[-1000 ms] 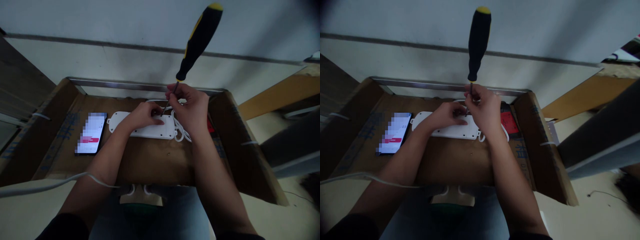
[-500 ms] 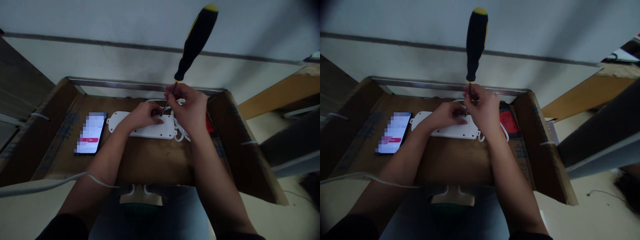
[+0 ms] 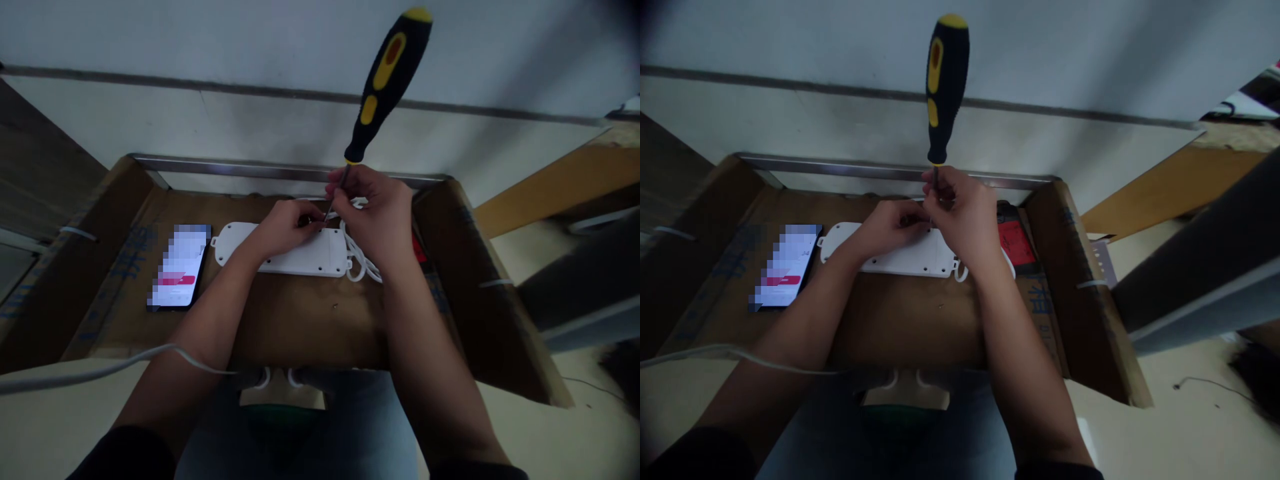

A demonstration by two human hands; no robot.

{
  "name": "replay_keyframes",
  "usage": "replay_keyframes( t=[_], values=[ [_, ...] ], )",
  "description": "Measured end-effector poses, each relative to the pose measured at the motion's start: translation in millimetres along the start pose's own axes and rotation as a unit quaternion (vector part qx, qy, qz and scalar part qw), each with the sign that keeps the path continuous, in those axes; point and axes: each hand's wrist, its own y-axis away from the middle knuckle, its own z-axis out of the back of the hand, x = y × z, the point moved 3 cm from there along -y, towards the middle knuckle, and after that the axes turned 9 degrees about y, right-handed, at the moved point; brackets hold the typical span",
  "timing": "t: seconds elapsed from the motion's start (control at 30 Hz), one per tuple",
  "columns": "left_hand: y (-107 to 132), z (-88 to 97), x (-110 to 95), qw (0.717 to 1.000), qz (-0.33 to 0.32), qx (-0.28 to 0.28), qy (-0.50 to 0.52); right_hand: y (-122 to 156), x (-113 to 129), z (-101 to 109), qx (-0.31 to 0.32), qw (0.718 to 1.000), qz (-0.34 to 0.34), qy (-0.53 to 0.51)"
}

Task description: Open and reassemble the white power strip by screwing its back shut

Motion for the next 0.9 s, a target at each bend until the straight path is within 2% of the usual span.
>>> replay_keyframes(
  t=[0.47, 0.67, 0.9],
  values=[
    [0.5, -0.9, -2.0, 0.999, 0.032, -0.021, 0.02, 0.8, 1.5, -1.3, 0.059, 0.997, -0.007, -0.051],
    [-0.3, -4.8, 1.9, 0.998, 0.03, -0.041, 0.02, -0.3, 0.0, 0.7, 0.062, 0.998, -0.02, -0.026],
    [-2.2, -3.6, -5.5, 0.998, -0.026, -0.028, 0.056, -1.2, -2.5, -1.3, 0.054, 0.998, -0.001, -0.015]
  ],
)
